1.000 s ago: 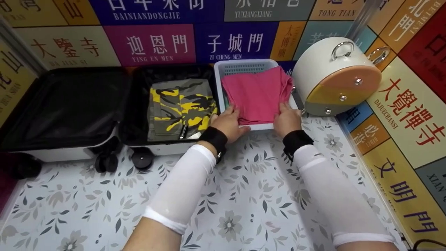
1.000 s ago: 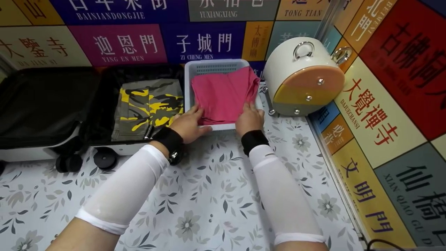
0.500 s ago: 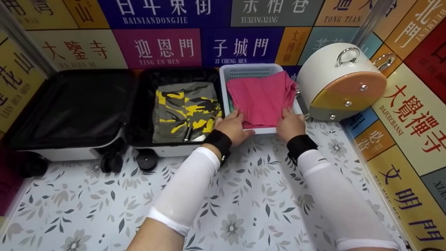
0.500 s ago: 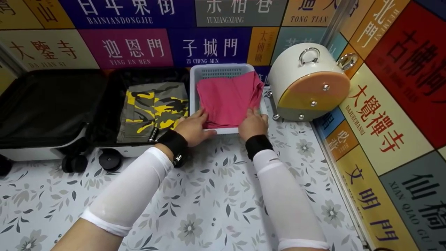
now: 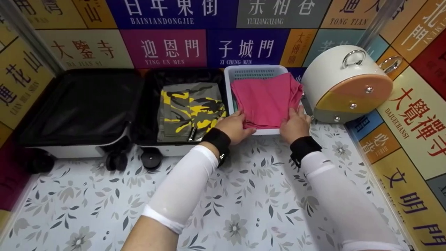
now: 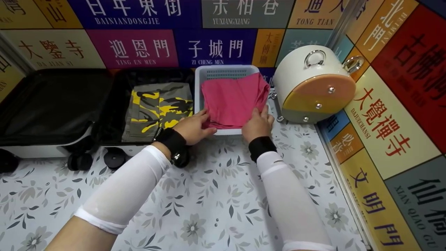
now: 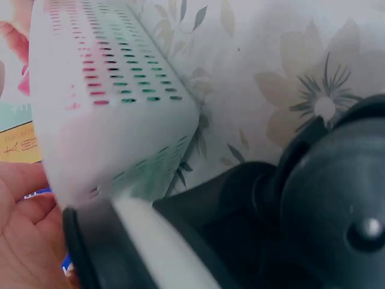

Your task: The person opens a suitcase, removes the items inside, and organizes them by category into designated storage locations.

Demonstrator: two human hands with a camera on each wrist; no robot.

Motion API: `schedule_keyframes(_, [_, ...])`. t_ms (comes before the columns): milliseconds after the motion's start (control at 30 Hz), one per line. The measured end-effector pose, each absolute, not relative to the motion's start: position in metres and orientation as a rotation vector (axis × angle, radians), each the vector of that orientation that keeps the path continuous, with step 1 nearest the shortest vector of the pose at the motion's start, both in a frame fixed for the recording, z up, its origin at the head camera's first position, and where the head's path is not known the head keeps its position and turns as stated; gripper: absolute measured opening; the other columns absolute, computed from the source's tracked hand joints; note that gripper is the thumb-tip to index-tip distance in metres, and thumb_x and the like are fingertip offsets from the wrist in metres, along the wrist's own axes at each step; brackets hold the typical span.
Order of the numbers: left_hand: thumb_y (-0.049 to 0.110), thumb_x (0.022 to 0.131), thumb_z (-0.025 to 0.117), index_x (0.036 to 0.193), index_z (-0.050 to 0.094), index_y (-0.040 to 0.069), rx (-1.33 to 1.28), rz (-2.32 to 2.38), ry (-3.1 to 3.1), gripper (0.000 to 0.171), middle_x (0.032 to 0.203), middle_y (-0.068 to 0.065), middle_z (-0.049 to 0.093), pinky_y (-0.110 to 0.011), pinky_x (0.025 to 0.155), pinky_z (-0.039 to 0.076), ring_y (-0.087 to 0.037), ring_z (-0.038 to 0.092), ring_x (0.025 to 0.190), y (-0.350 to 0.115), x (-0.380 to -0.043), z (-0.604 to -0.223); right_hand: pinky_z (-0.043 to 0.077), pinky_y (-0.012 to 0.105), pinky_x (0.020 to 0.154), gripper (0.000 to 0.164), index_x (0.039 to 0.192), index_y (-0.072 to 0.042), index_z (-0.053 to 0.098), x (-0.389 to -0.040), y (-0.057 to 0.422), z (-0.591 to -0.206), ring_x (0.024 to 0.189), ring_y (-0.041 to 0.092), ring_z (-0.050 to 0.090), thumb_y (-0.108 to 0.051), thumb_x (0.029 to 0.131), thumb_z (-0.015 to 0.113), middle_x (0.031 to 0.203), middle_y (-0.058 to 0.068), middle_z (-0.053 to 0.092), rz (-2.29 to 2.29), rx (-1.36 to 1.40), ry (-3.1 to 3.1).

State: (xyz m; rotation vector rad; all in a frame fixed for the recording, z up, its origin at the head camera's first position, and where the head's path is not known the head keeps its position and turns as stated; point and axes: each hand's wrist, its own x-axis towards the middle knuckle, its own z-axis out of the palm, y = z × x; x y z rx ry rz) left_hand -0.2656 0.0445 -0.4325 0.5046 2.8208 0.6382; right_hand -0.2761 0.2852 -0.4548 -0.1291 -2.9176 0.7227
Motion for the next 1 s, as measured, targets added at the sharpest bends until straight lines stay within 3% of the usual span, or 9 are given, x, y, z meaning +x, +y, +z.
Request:
schedule_keyframes(100, [0.058,0.105,0.055,0.164,0.038,0.010,0.504,0.744,2.804,0.078,0.173,-0.008,0.033,-0.047,0.129,0.031,-0.028,0.038,0.157,0.034,-0.270,-0.427,0.017,0.065,0.126,0.060,0.157,0.003,0.043,-0.274,0.280,-0.452,0.151,0.053,0.020,-0.020,0.103,0.055,0.174,0.029,0.009,0.735,-0.177,-2.856])
schedule_keyframes(233, [0.056,0.106,0.054,0.164,0.037,0.011,0.384,0.882,2.791,0.075,0.169,-0.010,0.040,-0.042,0.128,0.034,-0.027,0.040,0.155,0.010,-0.276,-0.417,0.013,0.066,0.126,0.056,0.153,0.001,0.050,-0.274,0.266,-0.445,0.153,0.050,0.018,-0.021,0.102,0.060,0.176,0.024,0.012,0.747,-0.110,-2.772])
schedule_keyframes(433, [0.060,0.107,0.049,0.167,0.028,0.015,0.102,0.933,2.833,0.078,0.171,-0.013,0.035,-0.049,0.127,0.034,-0.033,0.038,0.156,-0.037,-0.285,-0.407,0.016,0.060,0.127,0.058,0.153,0.002,0.050,-0.274,0.238,-0.431,0.152,0.046,0.022,-0.023,0.103,0.061,0.175,0.021,0.019,0.840,0.059,-2.765])
schedule_keyframes(800, [0.061,0.106,0.049,0.168,0.023,0.011,-0.287,0.943,2.874,0.084,0.172,-0.023,0.025,-0.065,0.123,0.033,-0.041,0.038,0.154,-0.103,-0.288,-0.414,0.028,0.052,0.127,0.058,0.157,-0.002,0.047,-0.273,0.176,-0.418,0.152,0.043,0.029,-0.028,0.106,0.060,0.174,0.016,0.027,1.016,0.272,-2.792])
schedule_keyframes(1000, [0.059,0.107,0.048,0.167,0.017,0.002,-0.396,0.929,2.809,0.088,0.165,-0.032,0.027,-0.058,0.119,0.042,-0.048,0.045,0.145,-0.127,-0.283,-0.426,0.027,0.047,0.130,0.061,0.159,-0.001,0.042,-0.273,0.142,-0.421,0.156,0.040,0.032,-0.026,0.107,0.060,0.172,0.018,0.031,1.123,0.394,-2.835])
